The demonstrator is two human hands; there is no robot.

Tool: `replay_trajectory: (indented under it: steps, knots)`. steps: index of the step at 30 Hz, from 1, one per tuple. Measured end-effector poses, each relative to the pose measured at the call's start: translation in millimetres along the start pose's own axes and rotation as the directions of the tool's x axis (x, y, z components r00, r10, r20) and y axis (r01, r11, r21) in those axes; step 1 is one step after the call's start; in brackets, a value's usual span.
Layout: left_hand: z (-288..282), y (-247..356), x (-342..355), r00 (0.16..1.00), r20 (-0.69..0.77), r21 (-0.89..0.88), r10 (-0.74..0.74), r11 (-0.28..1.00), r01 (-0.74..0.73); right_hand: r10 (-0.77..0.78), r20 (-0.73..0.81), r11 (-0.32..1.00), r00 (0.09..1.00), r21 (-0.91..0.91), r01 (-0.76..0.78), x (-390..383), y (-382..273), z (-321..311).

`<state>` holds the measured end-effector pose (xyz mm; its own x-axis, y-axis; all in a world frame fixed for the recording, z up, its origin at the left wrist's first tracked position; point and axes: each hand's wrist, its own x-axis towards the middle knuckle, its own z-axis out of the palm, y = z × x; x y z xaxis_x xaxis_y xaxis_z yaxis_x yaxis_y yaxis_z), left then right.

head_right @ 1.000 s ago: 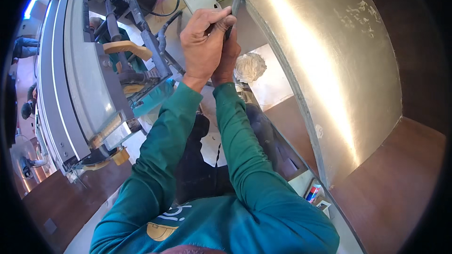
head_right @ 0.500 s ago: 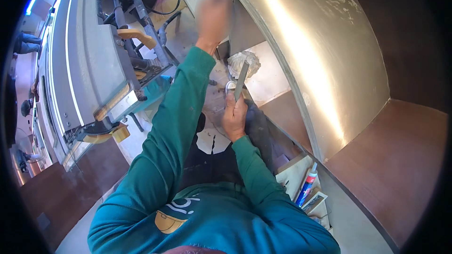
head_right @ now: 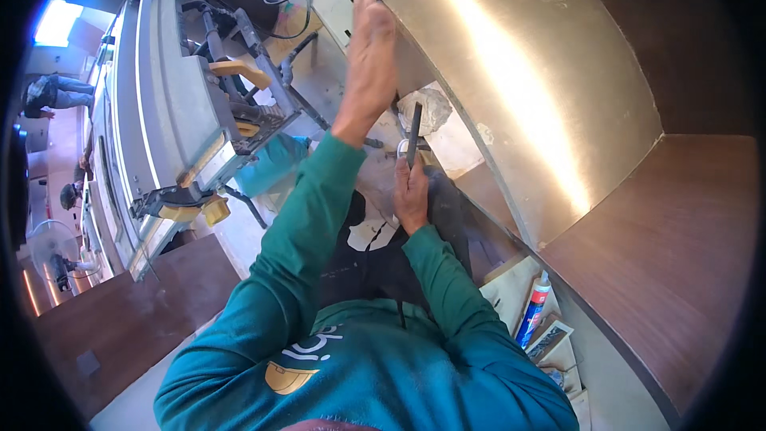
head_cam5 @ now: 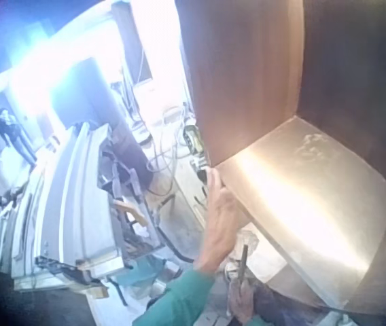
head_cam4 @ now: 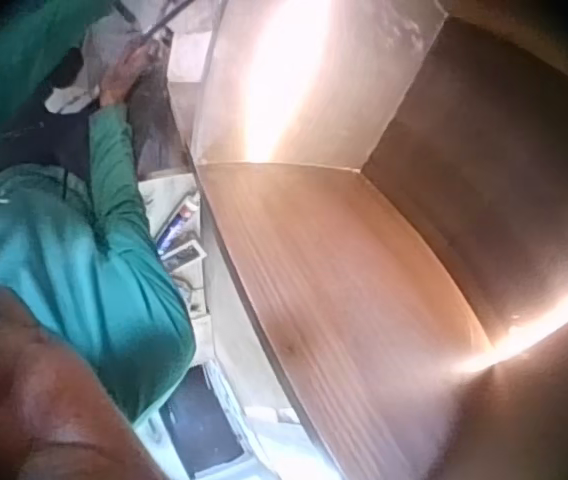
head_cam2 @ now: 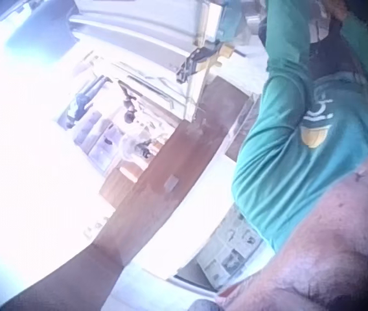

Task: The person measures and fits a flexible edge banding strip to the curved edge of a wooden cabinet shelf. They repeatedly align the strip, press it into place, and adjust its position to ensure a snug fit along the contour.

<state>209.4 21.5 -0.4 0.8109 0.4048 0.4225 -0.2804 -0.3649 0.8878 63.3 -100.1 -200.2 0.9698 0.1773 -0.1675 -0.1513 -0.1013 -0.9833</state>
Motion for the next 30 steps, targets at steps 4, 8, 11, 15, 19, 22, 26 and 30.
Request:
replay_trajectory:
  steps: [4, 8, 11, 15, 19, 22, 26, 30]
  knots:
    - [-33.2, 27.2, 5.4, 0.994, 0.100, -0.140, -0.045, 0.988, 0.059, -0.079, 0.022, 0.994, 0.997, -0.078, 0.081, -4.6, -9.5, -3.0]
    - [-31.8, 30.9, 13.4, 0.985, 0.146, -0.154, -0.092, 0.981, 0.114, -0.108, 0.042, 0.989, 0.993, -0.100, 0.112, -6.7, -25.7, -0.4]
    - [-18.4, 48.2, -22.3, 0.978, 0.196, -0.026, 0.073, 0.997, -0.070, -0.295, 0.000, 0.938, 0.955, -0.189, 0.290, 2.4, -13.0, -4.3]
    - [-50.0, 18.2, -77.9, 0.991, 0.090, -0.053, -0.095, 0.994, 0.100, -0.188, 0.046, 0.960, 0.981, -0.204, 0.193, -0.6, -46.5, -9.3]
    - [-60.9, -4.5, -79.1, 0.892, 0.186, -0.343, -0.411, 0.824, 0.451, -0.131, 0.160, 0.961, 0.978, -0.222, 0.165, 15.5, -120.1, -11.6]
    - [-55.4, -0.4, -61.6, 0.887, 0.167, -0.492, -0.432, 0.743, 0.454, -0.126, 0.180, 0.930, 0.975, -0.320, 0.179, 11.9, -165.7, -21.0]
    - [-49.9, 0.1, -51.6, 0.885, 0.168, -0.755, -0.434, 0.521, 0.399, -0.034, 0.176, 0.811, 0.984, -0.570, 0.130, -14.9, -214.3, -59.0]
    - [-41.3, 26.7, -52.9, 0.886, 0.158, -0.808, -0.436, 0.458, 0.370, -0.152, 0.147, 0.614, 0.977, -0.761, 0.210, -31.0, -280.8, -81.1]
